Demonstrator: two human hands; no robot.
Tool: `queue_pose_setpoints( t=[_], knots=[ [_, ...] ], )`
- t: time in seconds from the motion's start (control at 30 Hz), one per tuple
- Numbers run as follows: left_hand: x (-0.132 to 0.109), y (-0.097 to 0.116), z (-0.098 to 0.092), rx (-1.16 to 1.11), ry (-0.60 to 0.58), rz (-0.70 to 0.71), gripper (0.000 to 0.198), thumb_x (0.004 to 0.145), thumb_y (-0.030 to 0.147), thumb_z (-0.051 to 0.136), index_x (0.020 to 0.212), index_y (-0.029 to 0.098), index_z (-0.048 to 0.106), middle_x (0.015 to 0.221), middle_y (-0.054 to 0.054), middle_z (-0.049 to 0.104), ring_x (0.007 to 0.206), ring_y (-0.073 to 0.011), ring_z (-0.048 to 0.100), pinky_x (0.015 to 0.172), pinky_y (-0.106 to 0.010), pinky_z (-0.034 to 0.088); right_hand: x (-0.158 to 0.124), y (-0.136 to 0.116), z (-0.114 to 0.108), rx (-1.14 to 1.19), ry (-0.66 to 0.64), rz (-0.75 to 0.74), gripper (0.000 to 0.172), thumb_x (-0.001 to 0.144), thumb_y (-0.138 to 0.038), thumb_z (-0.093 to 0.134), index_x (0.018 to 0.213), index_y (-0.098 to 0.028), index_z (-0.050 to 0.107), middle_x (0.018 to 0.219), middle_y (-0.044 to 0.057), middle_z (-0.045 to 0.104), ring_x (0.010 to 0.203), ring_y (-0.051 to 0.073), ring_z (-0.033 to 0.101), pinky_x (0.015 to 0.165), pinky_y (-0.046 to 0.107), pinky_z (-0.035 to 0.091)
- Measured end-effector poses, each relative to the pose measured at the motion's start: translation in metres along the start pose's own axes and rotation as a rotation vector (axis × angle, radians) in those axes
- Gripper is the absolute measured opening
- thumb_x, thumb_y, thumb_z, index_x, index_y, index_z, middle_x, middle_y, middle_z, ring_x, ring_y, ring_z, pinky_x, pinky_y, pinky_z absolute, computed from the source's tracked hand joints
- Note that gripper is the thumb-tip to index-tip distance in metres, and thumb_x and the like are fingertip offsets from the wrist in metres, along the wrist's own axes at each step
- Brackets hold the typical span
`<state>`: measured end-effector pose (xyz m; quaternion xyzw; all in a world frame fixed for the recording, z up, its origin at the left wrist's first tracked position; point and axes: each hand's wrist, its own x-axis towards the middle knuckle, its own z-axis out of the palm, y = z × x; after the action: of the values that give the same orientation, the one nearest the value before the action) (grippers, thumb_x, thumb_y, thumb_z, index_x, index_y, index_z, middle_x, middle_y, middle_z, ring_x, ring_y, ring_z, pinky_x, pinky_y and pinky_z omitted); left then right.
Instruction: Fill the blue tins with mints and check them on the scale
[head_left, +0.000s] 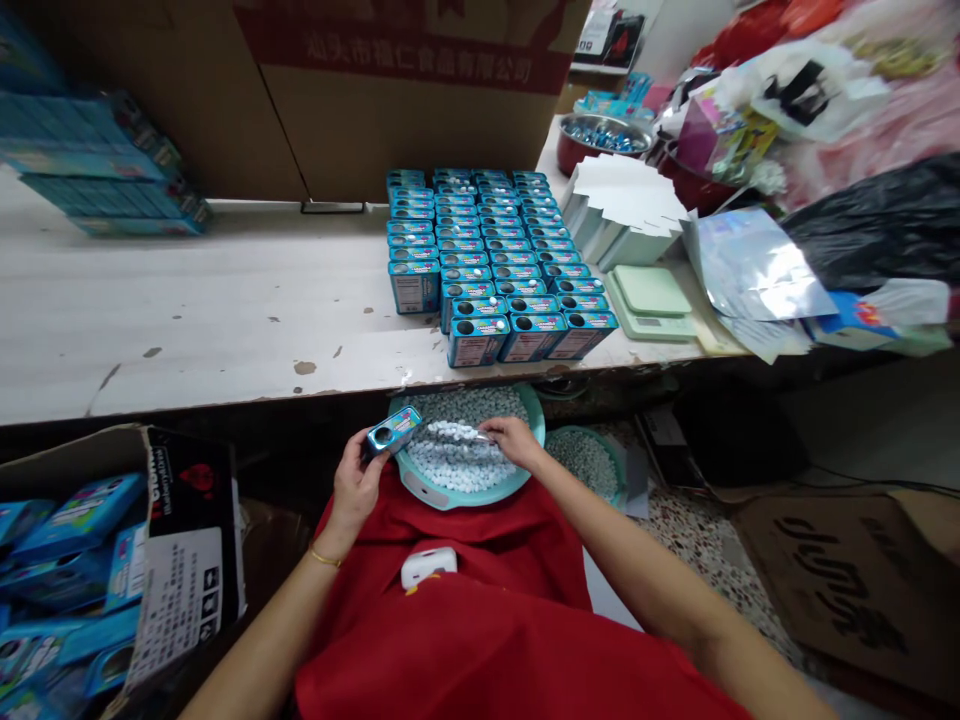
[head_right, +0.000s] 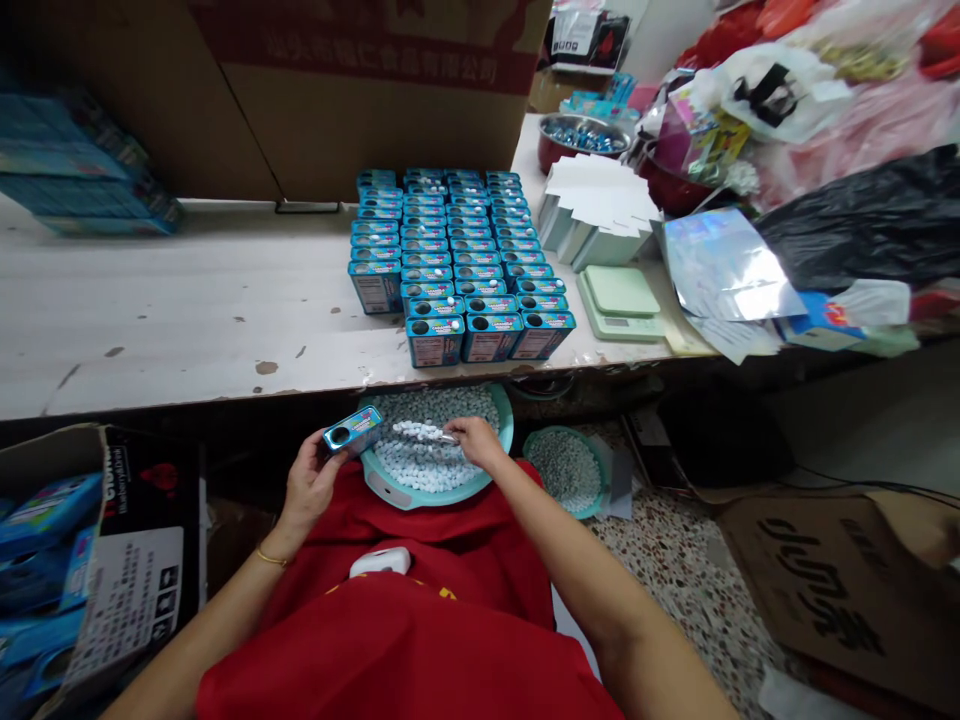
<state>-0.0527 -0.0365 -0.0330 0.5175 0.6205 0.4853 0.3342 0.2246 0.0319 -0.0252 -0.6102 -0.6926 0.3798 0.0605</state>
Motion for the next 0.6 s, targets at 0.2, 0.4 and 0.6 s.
queue_pose_setpoints(
  t=[0.2, 0.4, 0.6],
  knots=[
    [-0.002, 0.022, 0.018, 0.117, -0.081, 0.098, 0.036, 0.076, 0.023, 0.051, 0.111, 0.019, 0.048, 0.107, -0.008, 0.056, 0.1, -0.0205, 0.053, 0.09, -0.038, 0.04, -0.034, -0.039, -0.061, -0.079, 0.045, -0.172, 0.031, 0.079, -0.019, 0.043, 0.097, -0.025, 0.067, 0.09, -0.001, 0.069, 0.085, 0.014, 0.06, 0.074, 0.022, 0.042],
    [-0.006, 0.033, 0.032, 0.184, -0.143, 0.191, 0.035, 0.077, 0.016, 0.046, 0.112, 0.019, 0.048, 0.11, -0.008, 0.053, 0.104, -0.0202, 0.05, 0.092, -0.037, 0.039, -0.057, -0.098, -0.081, -0.545, 0.019, -0.222, 0.034, 0.078, -0.015, 0.041, 0.096, -0.029, 0.066, 0.096, 0.002, 0.066, 0.092, 0.019, 0.059, 0.073, 0.027, 0.042],
    [-0.006, 0.032, 0.034, 0.201, -0.173, 0.221, 0.035, 0.077, 0.016, 0.046, 0.112, 0.019, 0.048, 0.111, -0.008, 0.053, 0.105, -0.0208, 0.049, 0.094, -0.039, 0.038, -0.069, -0.135, -0.084, -0.743, -0.03, -0.245, 0.03, 0.079, -0.013, 0.037, 0.087, -0.018, 0.065, 0.089, 0.011, 0.066, 0.08, 0.02, 0.062, 0.067, 0.028, 0.043]
  ],
)
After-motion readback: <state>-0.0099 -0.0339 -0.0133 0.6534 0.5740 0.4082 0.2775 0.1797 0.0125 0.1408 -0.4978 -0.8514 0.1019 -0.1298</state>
